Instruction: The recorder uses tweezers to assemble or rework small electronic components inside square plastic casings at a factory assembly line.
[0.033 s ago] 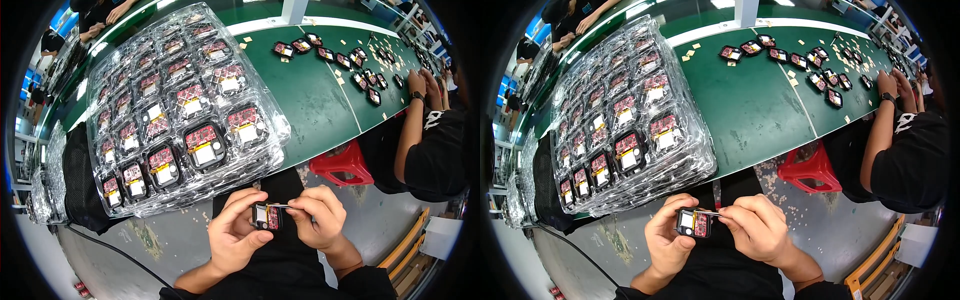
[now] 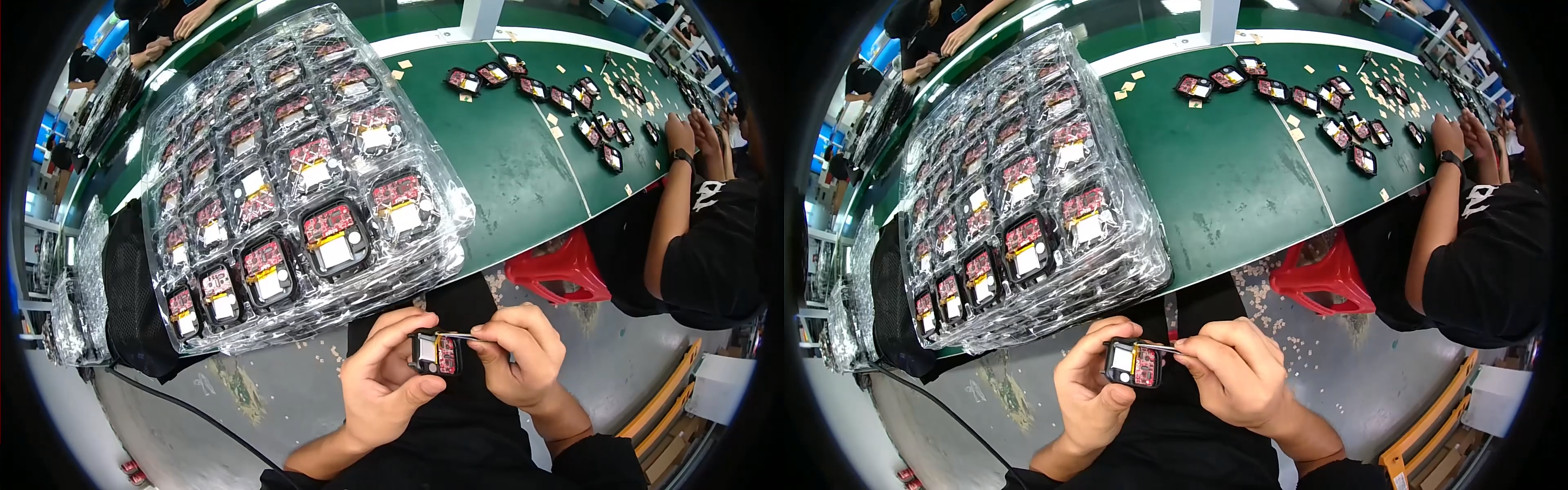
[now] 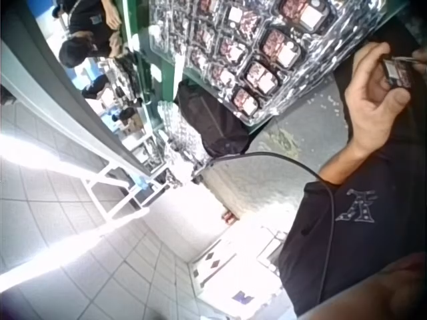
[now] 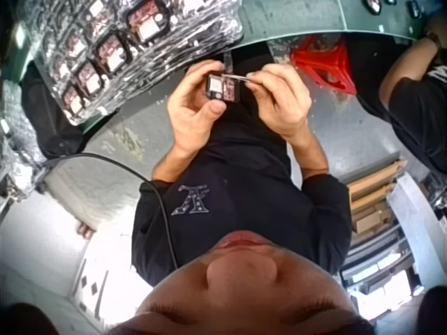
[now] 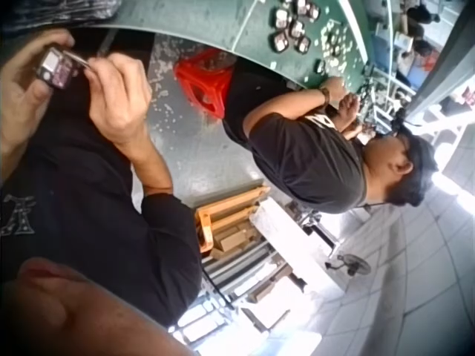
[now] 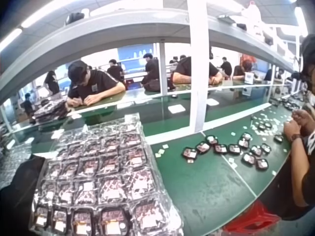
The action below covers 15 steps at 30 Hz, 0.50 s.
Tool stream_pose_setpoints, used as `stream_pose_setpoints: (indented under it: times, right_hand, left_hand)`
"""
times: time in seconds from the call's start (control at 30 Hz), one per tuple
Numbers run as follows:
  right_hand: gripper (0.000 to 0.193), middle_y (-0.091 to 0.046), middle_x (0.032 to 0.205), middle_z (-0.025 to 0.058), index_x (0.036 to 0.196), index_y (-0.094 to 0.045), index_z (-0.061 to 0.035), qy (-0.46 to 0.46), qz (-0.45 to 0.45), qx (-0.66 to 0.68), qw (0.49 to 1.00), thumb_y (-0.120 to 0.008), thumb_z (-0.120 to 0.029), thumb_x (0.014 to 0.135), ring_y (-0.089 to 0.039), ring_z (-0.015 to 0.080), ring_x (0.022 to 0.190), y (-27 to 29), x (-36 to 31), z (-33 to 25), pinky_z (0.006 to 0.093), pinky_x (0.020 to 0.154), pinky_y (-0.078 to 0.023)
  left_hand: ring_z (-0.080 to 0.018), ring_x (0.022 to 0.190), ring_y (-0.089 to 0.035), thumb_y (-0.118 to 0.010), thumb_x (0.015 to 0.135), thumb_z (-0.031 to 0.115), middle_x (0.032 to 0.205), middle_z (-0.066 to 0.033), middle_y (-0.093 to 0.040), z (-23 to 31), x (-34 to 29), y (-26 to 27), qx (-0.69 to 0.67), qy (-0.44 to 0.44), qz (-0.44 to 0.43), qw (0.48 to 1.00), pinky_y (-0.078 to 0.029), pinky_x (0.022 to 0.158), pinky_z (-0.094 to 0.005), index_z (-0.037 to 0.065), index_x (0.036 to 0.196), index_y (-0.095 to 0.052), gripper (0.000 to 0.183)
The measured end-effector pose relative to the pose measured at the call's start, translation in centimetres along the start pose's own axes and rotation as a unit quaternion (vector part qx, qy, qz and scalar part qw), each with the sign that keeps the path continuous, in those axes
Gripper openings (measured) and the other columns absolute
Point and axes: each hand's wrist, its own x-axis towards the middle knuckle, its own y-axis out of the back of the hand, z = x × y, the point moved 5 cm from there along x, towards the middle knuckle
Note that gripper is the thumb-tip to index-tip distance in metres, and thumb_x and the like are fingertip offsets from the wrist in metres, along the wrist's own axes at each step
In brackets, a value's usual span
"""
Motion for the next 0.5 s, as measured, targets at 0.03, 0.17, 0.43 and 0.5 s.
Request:
stream_pose_setpoints:
  times: [0.03, 0.17, 0.43, 0.5]
  right_hand:
    - [0.021, -0.061, 0.083, 0.0088, 0.092, -0.072, -0.001, 0.001, 0.01, -0.003, 1.0, -0.084, -0.003, 0.075, -0.059, 0.0224, 0.062, -0.03, -0.11, -0.07, 0.0318, 0.053, -0.048]
    - [0.022, -0.06, 0.082, 0.0084, 0.092, -0.072, -0.0002, 0.02, 0.025, -0.016, 0.999, -0.084, -0.003, 0.075, -0.058, 0.0222, 0.061, -0.05, -0.28, -0.2, 0.0315, 0.051, -0.046]
    - [0.028, -0.059, 0.083, 0.0076, 0.093, -0.072, 0.0003, 0.096, 0.028, -0.096, 0.99, -0.077, 0.007, 0.067, -0.057, 0.0196, 0.058, 0.18, -0.42, -0.92, 0.0294, 0.049, -0.045]
    - [0.03, -0.06, 0.083, 0.0077, 0.094, -0.072, 0.0002, 0.108, 0.024, -0.103, 0.989, -0.075, 0.009, 0.065, -0.057, 0.0192, 0.058, 0.27, -0.49, -0.89, 0.0293, 0.049, -0.045]
  left_hand:
    - [-0.0207, 0.119, -0.057, -0.084, 0.085, 0.011, 0.14, -0.0162, -0.045, -0.12, 0.02, -0.04, -0.012, -0.006, 0.004, 1.0, -0.051, 0.096, -0.0319, -0.011, 0.137, -0.053, 0.065]
    - [-0.0204, 0.118, -0.058, -0.083, 0.086, 0.011, 0.14, -0.0159, -0.046, -0.15, -0.09, -0.18, -0.035, -0.011, 0.01, 0.999, -0.051, 0.095, -0.031, -0.012, 0.137, -0.053, 0.064]
    - [-0.0204, 0.117, -0.059, -0.082, 0.086, 0.008, 0.141, -0.0163, -0.046, 0.43, -0.35, -0.26, -0.025, 0.005, 0.01, 1.0, -0.052, 0.093, -0.0293, -0.013, 0.138, -0.052, 0.064]
    - [-0.0204, 0.117, -0.059, -0.082, 0.086, 0.007, 0.141, -0.0164, -0.046, 0.43, -0.38, -0.2, -0.016, 0.011, 0.01, 1.0, -0.052, 0.093, -0.0289, -0.013, 0.138, -0.052, 0.064]
